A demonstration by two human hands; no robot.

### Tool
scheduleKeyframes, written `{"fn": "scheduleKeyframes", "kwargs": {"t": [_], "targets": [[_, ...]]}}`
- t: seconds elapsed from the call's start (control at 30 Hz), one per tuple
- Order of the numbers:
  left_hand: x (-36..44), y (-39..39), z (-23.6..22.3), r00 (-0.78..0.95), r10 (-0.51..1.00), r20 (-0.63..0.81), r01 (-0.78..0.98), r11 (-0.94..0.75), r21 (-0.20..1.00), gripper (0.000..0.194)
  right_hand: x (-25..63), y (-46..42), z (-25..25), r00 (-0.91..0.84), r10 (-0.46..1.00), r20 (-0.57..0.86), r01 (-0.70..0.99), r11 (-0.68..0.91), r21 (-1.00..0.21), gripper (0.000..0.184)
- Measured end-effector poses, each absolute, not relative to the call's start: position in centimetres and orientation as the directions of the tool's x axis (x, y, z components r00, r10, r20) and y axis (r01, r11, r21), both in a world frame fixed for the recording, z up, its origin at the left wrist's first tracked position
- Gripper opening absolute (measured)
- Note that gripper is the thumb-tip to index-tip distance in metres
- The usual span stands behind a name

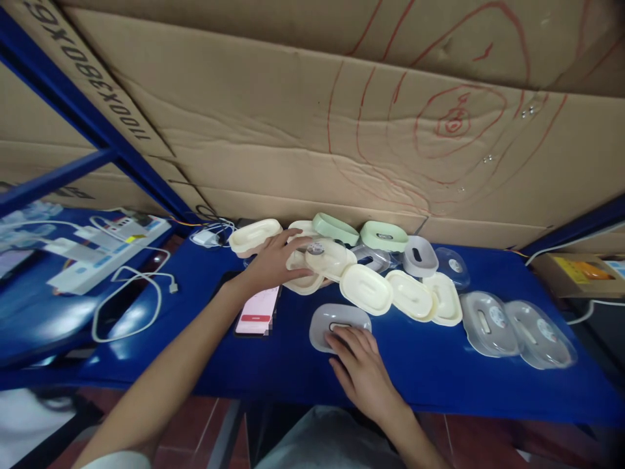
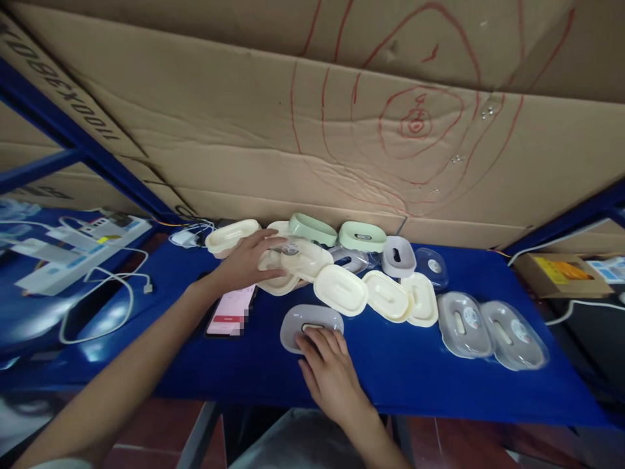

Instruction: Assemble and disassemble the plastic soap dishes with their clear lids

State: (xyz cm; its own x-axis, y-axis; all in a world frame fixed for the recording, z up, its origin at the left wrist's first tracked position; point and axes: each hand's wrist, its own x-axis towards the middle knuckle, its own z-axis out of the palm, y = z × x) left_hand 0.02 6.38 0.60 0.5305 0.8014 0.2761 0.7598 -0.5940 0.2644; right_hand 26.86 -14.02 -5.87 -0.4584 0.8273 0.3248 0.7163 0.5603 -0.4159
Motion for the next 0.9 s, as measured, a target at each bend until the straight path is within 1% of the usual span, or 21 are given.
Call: {"fn": "scheduleKeyframes", "kwargs": {"t": [0.03, 0.1, 0.17, 0.23, 0.3, 0.33, 0.37, 0.43, 0.47, 0.5, 0.6, 0.73, 0.8, 0.9], "targets": [[0.3, 6.5, 0.8, 0.545, 0.798, 0.258, 0.749, -0.602, 0.277, 0.068, 26.8, -14.0, -5.8, -0.456, 0.828, 0.325, 0.715, 0.559, -0.421, 0.044], [0.8, 6.8, 1.4, 0.584, 0.774, 0.243, 0.712, -0.633, 0.304, 0.06, 26.8, -14.0, -5.7, -0.453, 0.833, 0.319, 0.712, 0.553, -0.433, 0.044], [1.0, 6.7, 1.8, 0.596, 0.757, 0.269, 0.684, -0.654, 0.324, 0.051, 26.9, -14.1, -5.6, -0.449, 0.839, 0.307, 0.71, 0.543, -0.448, 0.045], [0.9, 5.8, 2.0, 0.574, 0.751, 0.325, 0.675, -0.659, 0.331, 0.048, 27.2, -14.3, -5.7, -0.422, 0.852, 0.308, 0.708, 0.522, -0.475, 0.049], [0.6, 3.8, 1.9, 0.539, 0.74, 0.403, 0.666, -0.667, 0.334, 0.047, 27.5, -14.5, -6.0, -0.346, 0.88, 0.325, 0.706, 0.472, -0.528, 0.054], [0.4, 2.4, 1.6, 0.515, 0.725, 0.458, 0.651, -0.678, 0.342, 0.046, 27.7, -14.6, -6.2, -0.285, 0.898, 0.335, 0.7, 0.434, -0.567, 0.057], [0.3, 0.7, 1.3, 0.489, 0.725, 0.484, 0.641, -0.676, 0.365, 0.046, 27.9, -14.7, -6.4, -0.218, 0.914, 0.342, 0.69, 0.392, -0.609, 0.06], [0.4, -2.9, 0.2, 0.417, 0.754, 0.507, 0.638, -0.641, 0.428, 0.051, 28.3, -15.0, -6.8, -0.097, 0.931, 0.351, 0.661, 0.324, -0.676, 0.067], [0.7, -4.7, -0.5, 0.405, 0.765, 0.501, 0.629, -0.631, 0.454, 0.051, 28.6, -15.1, -7.0, -0.061, 0.932, 0.357, 0.653, 0.308, -0.692, 0.072], [1.1, -6.3, -1.3, 0.431, 0.752, 0.498, 0.607, -0.65, 0.457, 0.051, 29.0, -15.3, -7.1, -0.045, 0.929, 0.367, 0.651, 0.306, -0.695, 0.076], [2.4, -9.4, -3.4, 0.507, 0.744, 0.436, 0.568, -0.669, 0.48, 0.056, 30.3, -15.5, -7.3, -0.117, 0.919, 0.376, 0.678, 0.351, -0.646, 0.083], [3.4, -9.9, -4.9, 0.558, 0.756, 0.342, 0.568, -0.648, 0.508, 0.062, 31.8, -15.2, -7.0, -0.258, 0.922, 0.291, 0.728, 0.383, -0.569, 0.075], [3.6, -9.6, -5.1, 0.566, 0.763, 0.313, 0.579, -0.638, 0.508, 0.067, 32.0, -15.0, -6.7, -0.289, 0.923, 0.253, 0.723, 0.384, -0.574, 0.069], [3.8, -9.7, -5.4, 0.576, 0.757, 0.31, 0.583, -0.646, 0.492, 0.074, 31.8, -14.8, -6.8, -0.272, 0.93, 0.247, 0.688, 0.367, -0.626, 0.061]]}}
